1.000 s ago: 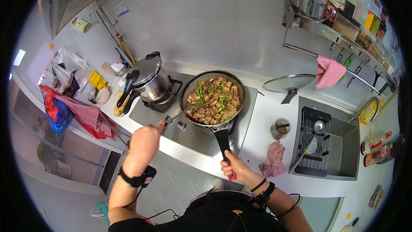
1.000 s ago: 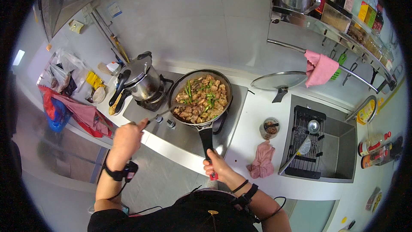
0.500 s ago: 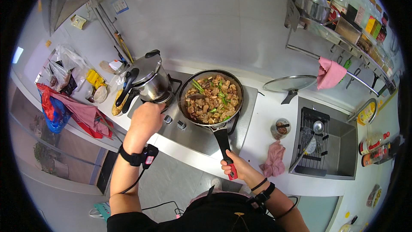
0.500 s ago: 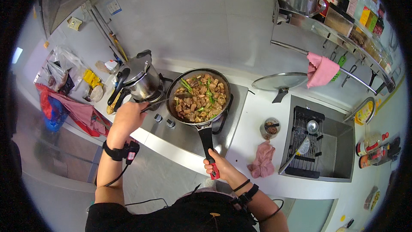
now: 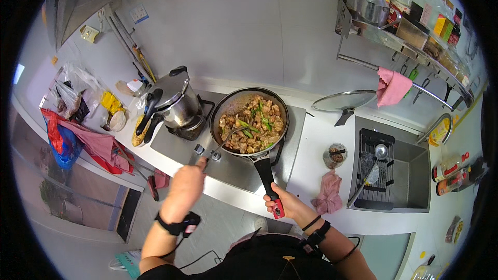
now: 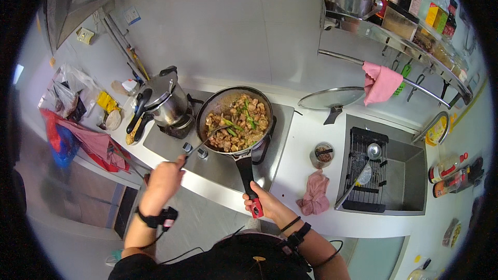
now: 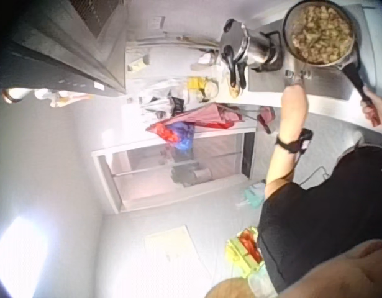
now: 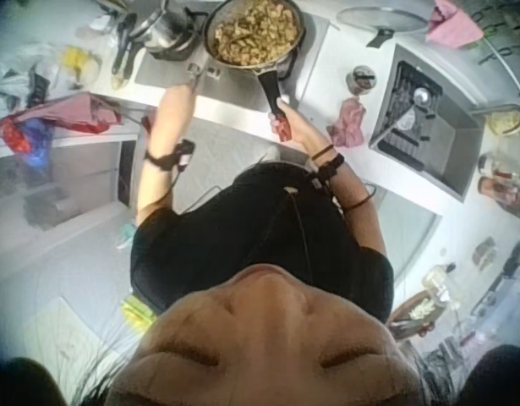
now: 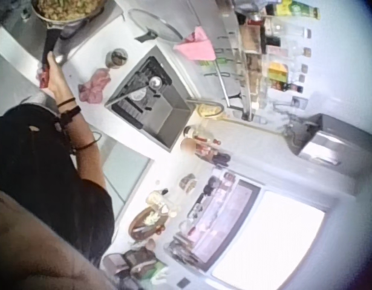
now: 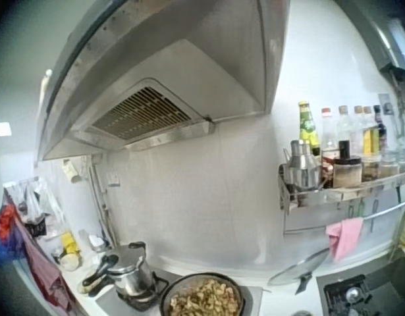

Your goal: The person cooks meat in a pan on the stove, adds chopped green vegetables, and seasons the dish with sauces and water. They stir the contents with a spatula and continue cooking until the end of the clip.

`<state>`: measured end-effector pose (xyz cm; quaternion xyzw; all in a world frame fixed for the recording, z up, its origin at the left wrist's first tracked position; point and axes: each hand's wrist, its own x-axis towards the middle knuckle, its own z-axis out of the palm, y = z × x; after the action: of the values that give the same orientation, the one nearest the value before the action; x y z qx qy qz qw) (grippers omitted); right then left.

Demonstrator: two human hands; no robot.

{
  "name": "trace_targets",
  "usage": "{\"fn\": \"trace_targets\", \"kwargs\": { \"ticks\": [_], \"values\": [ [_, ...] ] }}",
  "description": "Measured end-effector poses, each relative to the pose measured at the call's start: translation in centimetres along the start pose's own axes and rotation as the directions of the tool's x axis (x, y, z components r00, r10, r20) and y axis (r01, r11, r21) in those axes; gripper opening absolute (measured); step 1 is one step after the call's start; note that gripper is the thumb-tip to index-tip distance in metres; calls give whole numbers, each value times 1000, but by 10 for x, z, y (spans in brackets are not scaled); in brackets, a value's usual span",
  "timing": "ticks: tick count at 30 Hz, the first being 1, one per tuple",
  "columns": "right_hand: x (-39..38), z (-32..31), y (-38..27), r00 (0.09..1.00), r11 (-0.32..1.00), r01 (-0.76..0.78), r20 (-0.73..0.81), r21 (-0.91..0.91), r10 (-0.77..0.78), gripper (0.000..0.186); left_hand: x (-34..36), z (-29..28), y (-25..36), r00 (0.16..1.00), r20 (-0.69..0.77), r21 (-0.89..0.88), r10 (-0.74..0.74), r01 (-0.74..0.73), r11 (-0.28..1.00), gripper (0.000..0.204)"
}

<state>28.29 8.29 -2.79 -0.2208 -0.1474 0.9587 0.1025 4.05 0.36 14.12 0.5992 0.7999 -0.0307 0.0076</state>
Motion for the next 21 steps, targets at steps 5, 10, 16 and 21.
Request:
{"fn": "trace_targets", "kwargs": {
  "ticks": [5,10,16,21],
  "values": [
    [-1,0,-3,1000,999,-12,24,53,11,31,-18,-30,17,990,102,67,102,-109,992,41],
    [-1,6,-4,999,998,6,-34,62,-4,26,16,45,56,991,43,144,127,-132,981,39],
    [-1,10,-1,993,997,79,-83,-6,-79,22,68,96,70,992,-115,87,-56,67,994,28],
    [0,7,0,993,998,65,-98,10,-64,22,63,25,34,998,-30,135,63,-59,989,20]
  ]
}}
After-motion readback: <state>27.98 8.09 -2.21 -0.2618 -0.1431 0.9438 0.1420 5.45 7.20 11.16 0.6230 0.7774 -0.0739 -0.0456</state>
